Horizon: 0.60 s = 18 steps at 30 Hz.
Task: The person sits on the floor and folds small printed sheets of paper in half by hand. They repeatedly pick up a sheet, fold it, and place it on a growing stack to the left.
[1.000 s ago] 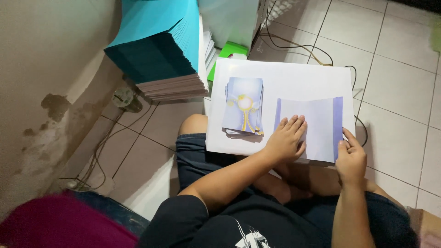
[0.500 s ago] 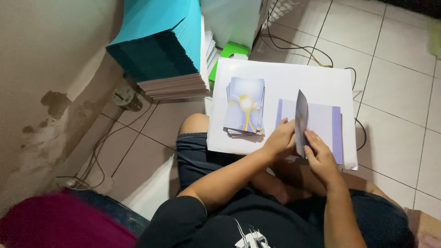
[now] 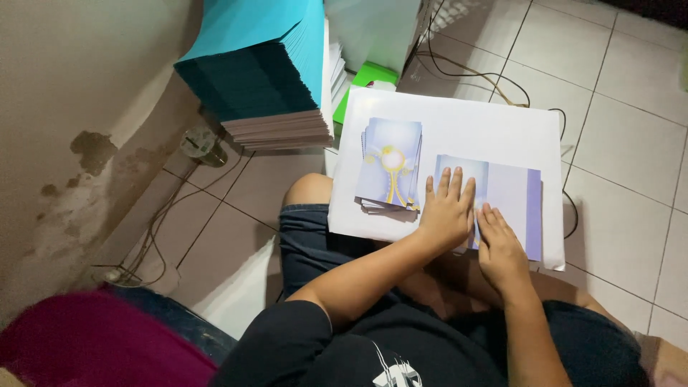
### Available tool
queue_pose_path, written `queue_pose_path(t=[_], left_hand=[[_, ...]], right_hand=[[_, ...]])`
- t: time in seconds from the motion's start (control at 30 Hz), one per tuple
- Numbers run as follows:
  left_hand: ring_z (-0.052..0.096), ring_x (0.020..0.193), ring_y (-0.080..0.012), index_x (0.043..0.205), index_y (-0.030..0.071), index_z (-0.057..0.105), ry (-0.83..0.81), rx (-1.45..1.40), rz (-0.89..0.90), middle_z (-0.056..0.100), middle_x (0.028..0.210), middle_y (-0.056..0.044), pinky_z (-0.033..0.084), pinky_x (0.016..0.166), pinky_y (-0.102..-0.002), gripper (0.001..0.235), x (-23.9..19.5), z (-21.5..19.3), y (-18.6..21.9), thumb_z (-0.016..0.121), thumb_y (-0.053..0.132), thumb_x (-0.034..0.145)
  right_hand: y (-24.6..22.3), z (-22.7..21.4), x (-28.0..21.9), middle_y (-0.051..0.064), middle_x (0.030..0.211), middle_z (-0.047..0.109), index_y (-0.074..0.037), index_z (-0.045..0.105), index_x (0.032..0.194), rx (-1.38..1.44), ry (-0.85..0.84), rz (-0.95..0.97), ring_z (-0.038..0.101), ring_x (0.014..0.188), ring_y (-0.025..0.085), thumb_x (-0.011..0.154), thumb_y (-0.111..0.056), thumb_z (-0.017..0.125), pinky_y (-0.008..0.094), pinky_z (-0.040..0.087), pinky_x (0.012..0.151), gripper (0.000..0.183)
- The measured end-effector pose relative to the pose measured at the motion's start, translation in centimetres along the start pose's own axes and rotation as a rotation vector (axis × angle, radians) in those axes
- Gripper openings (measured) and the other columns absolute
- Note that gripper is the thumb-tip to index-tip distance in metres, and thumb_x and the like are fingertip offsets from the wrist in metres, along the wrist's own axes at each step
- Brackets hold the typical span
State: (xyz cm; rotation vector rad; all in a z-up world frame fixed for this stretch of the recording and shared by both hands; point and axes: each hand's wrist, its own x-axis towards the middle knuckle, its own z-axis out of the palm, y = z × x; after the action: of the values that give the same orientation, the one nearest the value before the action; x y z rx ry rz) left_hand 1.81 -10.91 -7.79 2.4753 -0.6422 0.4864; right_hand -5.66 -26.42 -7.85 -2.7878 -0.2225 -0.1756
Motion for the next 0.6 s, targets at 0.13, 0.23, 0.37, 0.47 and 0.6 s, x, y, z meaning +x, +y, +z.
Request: queue_pose_path(t=[0.13,0.23,0.37,0.47,0.6], left_hand=[[0.037,0.148,-0.0509,0.147,0.004,0.052,-0.049,-0.035,-0.019,0.046,0.153,-0.031,0.017,0.119,-0.071,0.055,-0.3,0.5,0.0,0.045,0.025,0.097],[0.037,0.149,-0.049,0.148,0.004,0.05,-0.013,-0.006,-0.016,0.043,0.155,-0.03,0.019,0.117,-0.072,0.057,-0.3,1.2,-0.2,0.044,0.026,0.096],[0.038,0.149,-0.047,0.149,0.004,0.05,0.001,-0.018,-0.025,0.044,0.155,-0.028,0.022,0.116,-0.073,0.059,-0.3,1.7,-0.5,0.045,0.026,0.095],[0.039,0.149,-0.0449,0.149,0.002,0.048,0.019,-0.032,-0.038,0.044,0.156,-0.027,0.024,0.115,-0.072,0.061,-0.2,2.3,-0.7,0.045,0.025,0.093],[0.039,0.15,-0.0435,0.15,-0.003,0.045,0.024,-0.011,-0.049,0.043,0.157,-0.027,0.024,0.115,-0.072,0.064,-0.3,2.2,-0.5,0.044,0.021,0.09]], right_hand=[[0.6,0.5,0.5,0.012,0.165,0.04,-0.011,0.047,0.155,-0.025,-0.041,0.013,0.037,0.15,0.034,0.091,-0.006,0.048,0.047,0.03,0.123,0.064],[0.9,0.6,2.8,0.002,0.171,0.026,-0.021,0.036,0.161,-0.073,-0.165,0.111,0.024,0.156,0.027,0.098,-0.016,0.038,0.046,0.018,0.126,0.064],[1.1,1.0,5.4,0.005,0.172,0.02,-0.021,0.027,0.164,-0.181,-0.175,0.148,0.017,0.158,0.029,0.104,-0.036,0.032,0.048,0.009,0.127,0.062],[1.6,1.6,6.0,0.008,0.173,0.018,-0.019,0.024,0.165,-0.247,-0.178,0.152,0.014,0.158,0.03,0.106,-0.044,0.03,0.049,0.007,0.127,0.065],[1.7,2.0,4.3,0.014,0.171,0.022,-0.01,0.023,0.165,-0.251,-0.145,0.07,0.019,0.157,0.032,0.107,-0.036,0.029,0.05,0.011,0.126,0.064]])
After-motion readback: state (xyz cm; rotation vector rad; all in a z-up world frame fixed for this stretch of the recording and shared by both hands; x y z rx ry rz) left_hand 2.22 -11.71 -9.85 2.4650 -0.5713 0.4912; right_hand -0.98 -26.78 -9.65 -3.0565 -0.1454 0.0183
